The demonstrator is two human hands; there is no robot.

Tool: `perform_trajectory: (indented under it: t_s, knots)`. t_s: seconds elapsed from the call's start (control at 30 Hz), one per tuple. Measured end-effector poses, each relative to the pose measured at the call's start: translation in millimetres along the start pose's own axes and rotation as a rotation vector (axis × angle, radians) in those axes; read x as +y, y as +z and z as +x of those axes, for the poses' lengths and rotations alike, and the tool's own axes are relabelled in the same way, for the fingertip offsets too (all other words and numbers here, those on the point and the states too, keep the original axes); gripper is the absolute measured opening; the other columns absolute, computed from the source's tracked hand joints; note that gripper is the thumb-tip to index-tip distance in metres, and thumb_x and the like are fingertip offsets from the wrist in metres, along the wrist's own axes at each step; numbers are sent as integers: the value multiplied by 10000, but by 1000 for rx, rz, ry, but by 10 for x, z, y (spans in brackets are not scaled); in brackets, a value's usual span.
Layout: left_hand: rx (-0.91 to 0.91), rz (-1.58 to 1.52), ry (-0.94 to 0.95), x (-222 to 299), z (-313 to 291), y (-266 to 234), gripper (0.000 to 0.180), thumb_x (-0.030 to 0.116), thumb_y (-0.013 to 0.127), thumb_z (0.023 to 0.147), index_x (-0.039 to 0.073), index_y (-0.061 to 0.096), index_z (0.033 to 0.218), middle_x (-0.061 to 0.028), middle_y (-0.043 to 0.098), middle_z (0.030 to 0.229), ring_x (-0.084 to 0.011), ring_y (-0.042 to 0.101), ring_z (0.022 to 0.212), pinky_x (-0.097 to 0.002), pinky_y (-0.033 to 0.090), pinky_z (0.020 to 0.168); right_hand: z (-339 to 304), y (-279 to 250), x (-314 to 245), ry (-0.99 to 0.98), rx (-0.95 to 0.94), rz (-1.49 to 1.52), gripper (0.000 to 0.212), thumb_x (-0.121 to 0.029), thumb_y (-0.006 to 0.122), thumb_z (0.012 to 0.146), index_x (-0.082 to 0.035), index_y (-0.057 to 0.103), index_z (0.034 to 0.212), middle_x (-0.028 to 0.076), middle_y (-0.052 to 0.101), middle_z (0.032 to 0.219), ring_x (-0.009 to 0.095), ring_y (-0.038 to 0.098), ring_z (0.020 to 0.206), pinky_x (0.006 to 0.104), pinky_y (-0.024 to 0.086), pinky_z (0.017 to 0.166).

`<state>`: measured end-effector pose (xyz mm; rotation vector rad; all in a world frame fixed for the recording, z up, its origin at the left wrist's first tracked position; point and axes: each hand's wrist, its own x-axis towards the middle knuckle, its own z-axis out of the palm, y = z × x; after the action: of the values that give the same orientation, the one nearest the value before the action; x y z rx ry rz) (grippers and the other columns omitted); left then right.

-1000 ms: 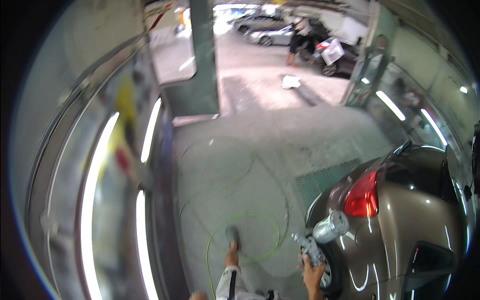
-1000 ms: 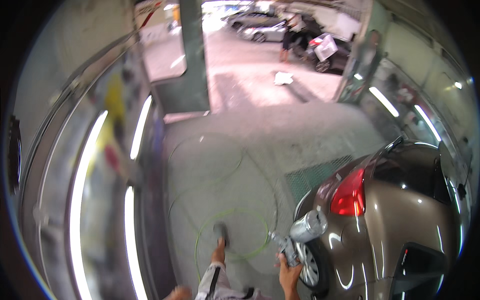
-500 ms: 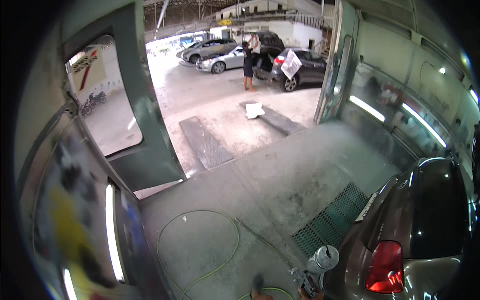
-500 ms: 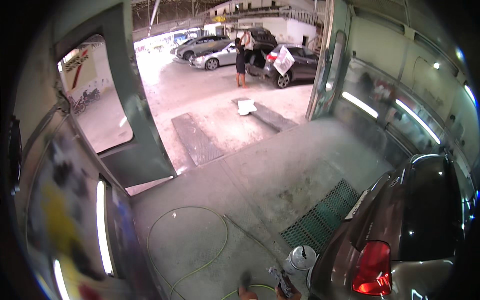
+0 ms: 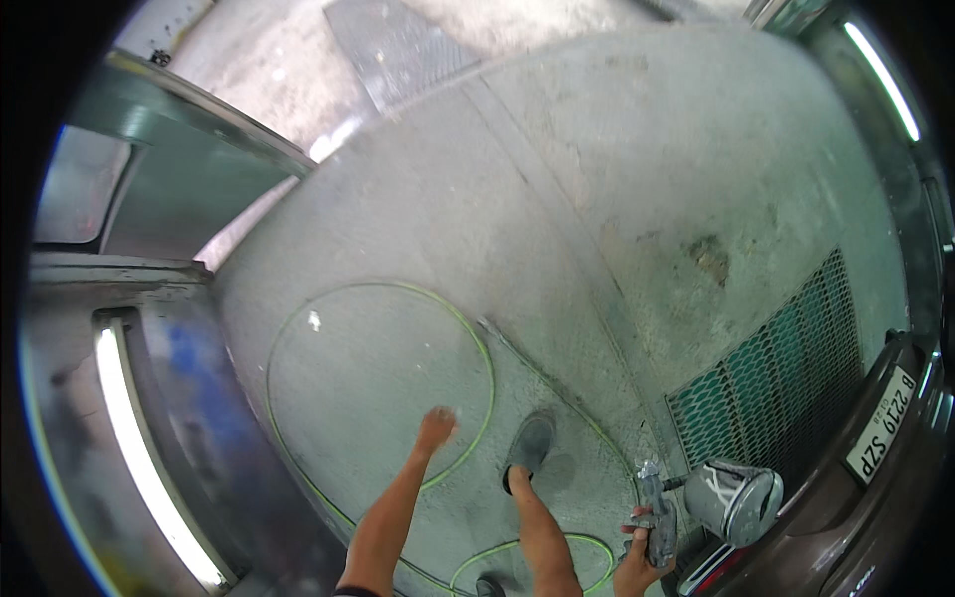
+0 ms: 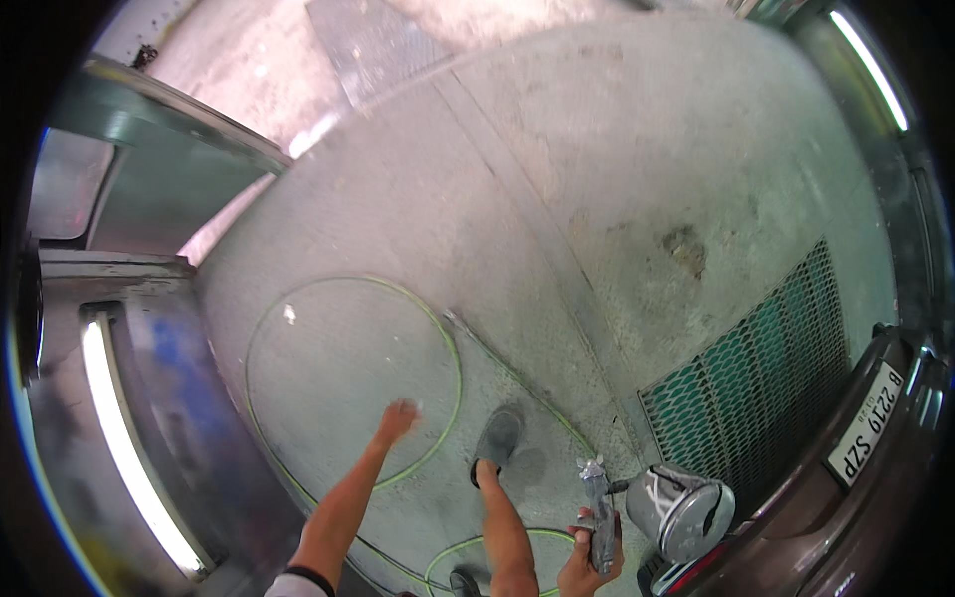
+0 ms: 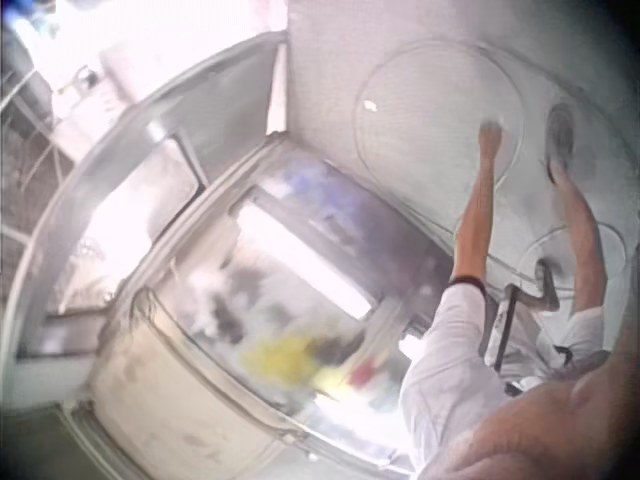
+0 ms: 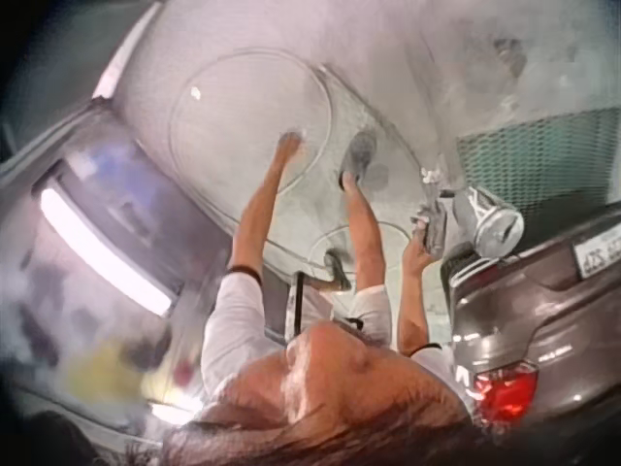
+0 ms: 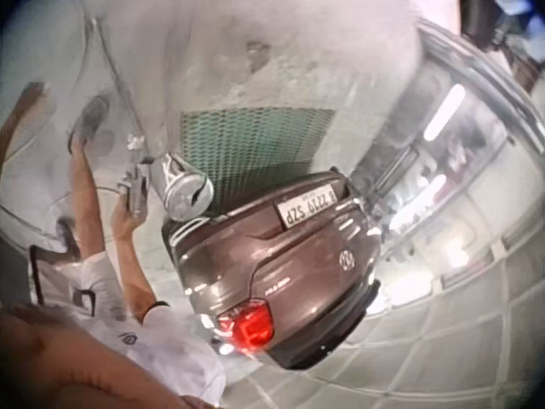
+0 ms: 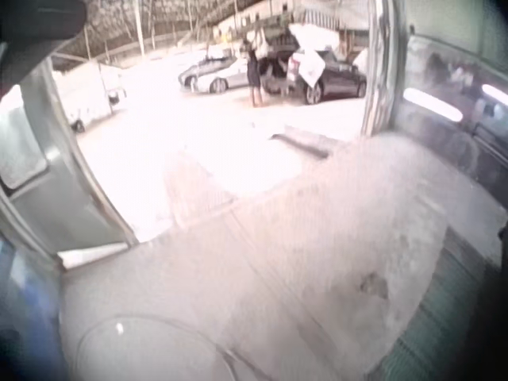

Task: The person prepares a spray gun by mixing paint and then applies a coat of paint to the front bumper of a brown car in a garage. The car's surrounding areas are masked with paper to protect them from overspray.

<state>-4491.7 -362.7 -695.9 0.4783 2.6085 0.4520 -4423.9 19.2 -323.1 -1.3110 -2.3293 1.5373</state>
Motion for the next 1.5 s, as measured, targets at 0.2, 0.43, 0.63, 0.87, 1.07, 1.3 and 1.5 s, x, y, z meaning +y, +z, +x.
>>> perform_trajectory:
  t_s: [0.2, 0.43, 0.63, 0.87, 1.07, 1.3, 1.5]
  knots:
    - [-42, -888, -1190, 575, 2960, 233, 443, 351, 661, 854, -54, 638, 1030, -173, 715, 824, -279, 689, 598, -352, 584, 558, 643, 17, 463, -133, -92, -380, 294, -94, 647, 925, 45, 632, 1183, 149, 697, 1091, 234, 653, 928, 365, 512, 820]
    - [385, -546, -882, 674, 2470, 261, 350, 242, 628, 857, -86, 606, 975, -207, 659, 808, -336, 641, 733, -436, 510, 710, 539, -354, 148, -97, -128, -503, 231, -122, 667, 908, -3, 693, 1103, 187, 693, 1035, 317, 651, 933, 384, 515, 814]
    - [440, -1562, -801, 1559, 1207, -613, 612, 216, 529, 1023, 65, 204, 1520, -66, 540, 968, -142, 546, 796, -347, 521, 713, -201, -596, -308, -40, 159, -280, 244, -114, 657, 913, 42, 675, 1100, 156, 693, 1017, 272, 633, 924, 361, 504, 805]
    - [208, -1528, -72, 3102, -153, -3156, 438, 413, 472, 1036, 51, 541, 1271, -73, 646, 1118, -204, 607, 961, -351, 509, 838, -1343, -1285, -1373, -291, 451, 132, 227, -109, 648, 918, 53, 675, 1074, 133, 695, 995, 243, 618, 899, 348, 494, 783]
    - [-260, -923, 378, 4335, -1455, -3995, 352, 336, 560, 993, 49, 606, 1190, -53, 652, 1029, -244, 601, 960, -376, 495, 868, -3347, -2247, -1144, 128, 584, 162, 201, -170, 643, 930, 12, 704, 990, 97, 704, 938, 214, 610, 854, 339, 471, 759]
    - [-769, -738, 1182, 6116, -4046, -5030, 381, 369, 563, 984, 7, 544, 867, -108, 480, 687, -176, 438, 660, -385, 389, 618, -5456, -3566, -1613, 429, 766, 358, 402, -350, 603, 963, 25, 674, 1087, 136, 683, 965, 232, 642, 793, 370, 498, 664]
    - [-1179, -677, 1584, 7061, -5916, -4214, 452, 422, 531, 1013, 10, 524, 828, -112, 442, 645, -162, 389, 623, -392, 374, 593, -7026, -4465, -489, 383, 1027, 439, 463, -396, 603, 955, 28, 653, 1136, 158, 667, 1015, 227, 632, 839, 364, 499, 694]
